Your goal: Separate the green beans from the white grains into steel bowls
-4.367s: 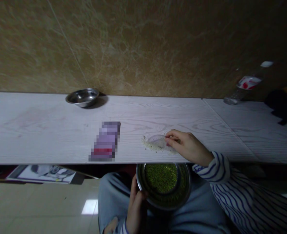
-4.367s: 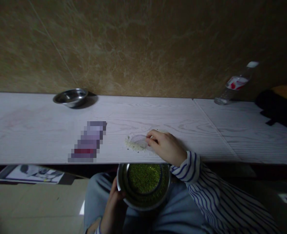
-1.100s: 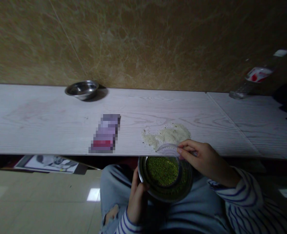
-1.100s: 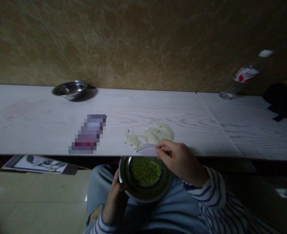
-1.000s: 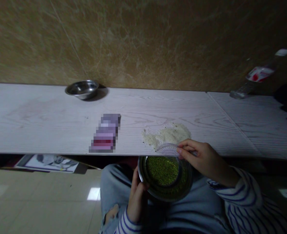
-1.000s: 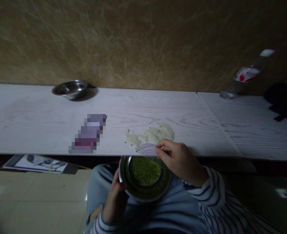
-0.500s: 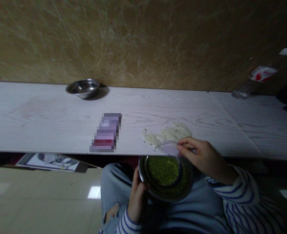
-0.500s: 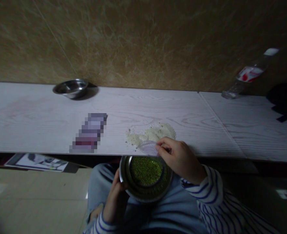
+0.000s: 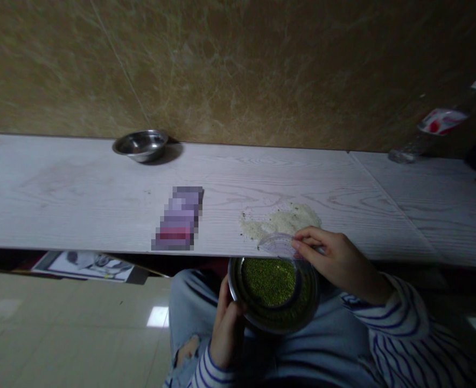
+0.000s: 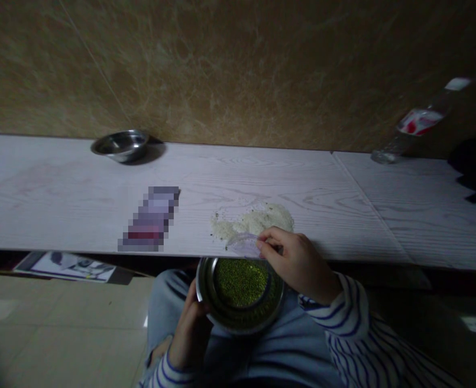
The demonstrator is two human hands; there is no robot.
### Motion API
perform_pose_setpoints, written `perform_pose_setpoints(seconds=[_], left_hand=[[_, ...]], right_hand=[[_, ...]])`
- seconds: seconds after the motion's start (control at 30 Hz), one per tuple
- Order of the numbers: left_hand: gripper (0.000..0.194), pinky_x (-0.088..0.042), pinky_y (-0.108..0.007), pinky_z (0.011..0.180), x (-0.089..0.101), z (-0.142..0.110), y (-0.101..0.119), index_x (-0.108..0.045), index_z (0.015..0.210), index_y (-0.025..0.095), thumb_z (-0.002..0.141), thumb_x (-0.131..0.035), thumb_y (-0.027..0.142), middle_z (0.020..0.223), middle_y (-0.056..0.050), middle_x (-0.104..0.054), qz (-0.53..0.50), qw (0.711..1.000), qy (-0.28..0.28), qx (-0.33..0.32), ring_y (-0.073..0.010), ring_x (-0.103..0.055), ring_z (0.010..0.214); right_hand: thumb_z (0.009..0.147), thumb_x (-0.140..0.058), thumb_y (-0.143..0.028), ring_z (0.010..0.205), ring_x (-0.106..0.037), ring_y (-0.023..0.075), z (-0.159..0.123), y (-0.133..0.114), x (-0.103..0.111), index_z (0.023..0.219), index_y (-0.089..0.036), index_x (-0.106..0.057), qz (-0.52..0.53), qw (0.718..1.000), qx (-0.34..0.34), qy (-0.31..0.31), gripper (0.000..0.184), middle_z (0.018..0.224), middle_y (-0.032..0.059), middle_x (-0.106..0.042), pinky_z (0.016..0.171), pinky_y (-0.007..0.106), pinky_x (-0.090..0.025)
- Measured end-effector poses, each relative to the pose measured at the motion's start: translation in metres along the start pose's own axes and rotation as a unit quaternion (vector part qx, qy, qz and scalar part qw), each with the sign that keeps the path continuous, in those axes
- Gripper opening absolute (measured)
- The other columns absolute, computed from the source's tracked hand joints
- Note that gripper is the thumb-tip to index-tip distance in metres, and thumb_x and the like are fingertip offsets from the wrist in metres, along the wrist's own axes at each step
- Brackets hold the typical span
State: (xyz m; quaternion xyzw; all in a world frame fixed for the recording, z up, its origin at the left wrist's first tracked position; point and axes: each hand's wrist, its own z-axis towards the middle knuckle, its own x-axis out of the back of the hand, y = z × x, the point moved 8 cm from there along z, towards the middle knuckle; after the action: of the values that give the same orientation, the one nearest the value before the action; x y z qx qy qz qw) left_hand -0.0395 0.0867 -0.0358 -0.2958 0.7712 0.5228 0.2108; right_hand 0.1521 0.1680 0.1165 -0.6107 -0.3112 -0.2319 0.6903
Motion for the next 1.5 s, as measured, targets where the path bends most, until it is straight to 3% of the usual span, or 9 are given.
perform_pose_setpoints(seconds=[0.7,1.2,1.33,1.5], left_hand=[[0.055,-0.036,-0.046,0.105,-0.002,-0.003,0.01,-0.064,0.126,0.027,0.071,-0.065,0.021,0.126,-0.006,-0.069,0.003,0.999,0.028,-0.017,-0.0327,-0.051,0.127],[0.061,-0.03,-0.047,0.114,0.009,0.003,0.01,-0.061,0.132,0.029,0.072,-0.064,0.02,0.13,-0.005,-0.067,-0.013,1.0,0.011,-0.016,-0.0326,-0.044,0.136],[0.062,-0.027,-0.046,0.115,0.01,0.005,0.011,-0.058,0.135,0.03,0.073,-0.063,0.02,0.135,-0.004,-0.064,-0.009,1.0,0.009,-0.016,-0.0313,-0.042,0.138],[0.064,-0.033,-0.046,0.112,0.012,0.004,0.01,-0.056,0.137,0.03,0.074,-0.063,0.02,0.135,-0.006,-0.064,-0.011,1.0,0.014,-0.009,-0.0314,-0.047,0.133]], right_hand=[[0.09,-0.056,-0.032,0.071,-0.071,0.0167,0.001,-0.002,-0.008,0.088,-0.022,-0.067,0.024,0.998,-0.004,-0.054,0.015,0.075,0.0007,-0.075,0.06,0.025,-0.051],[0.088,-0.055,-0.033,0.062,-0.07,0.0173,0.008,0.0,-0.002,0.086,-0.022,-0.065,0.01,1.0,-0.018,0.019,0.015,0.07,0.0013,-0.075,0.056,0.026,-0.05],[0.089,-0.054,-0.033,0.063,-0.071,0.0173,0.007,-0.003,-0.005,0.086,-0.022,-0.065,0.024,1.0,-0.015,0.007,0.016,0.072,0.0016,-0.076,0.055,0.026,-0.049],[0.088,-0.055,-0.031,0.063,-0.07,0.0174,0.007,-0.006,-0.01,0.086,-0.021,-0.065,0.026,1.0,-0.009,0.006,0.014,0.071,0.002,-0.075,0.056,0.026,-0.049]])
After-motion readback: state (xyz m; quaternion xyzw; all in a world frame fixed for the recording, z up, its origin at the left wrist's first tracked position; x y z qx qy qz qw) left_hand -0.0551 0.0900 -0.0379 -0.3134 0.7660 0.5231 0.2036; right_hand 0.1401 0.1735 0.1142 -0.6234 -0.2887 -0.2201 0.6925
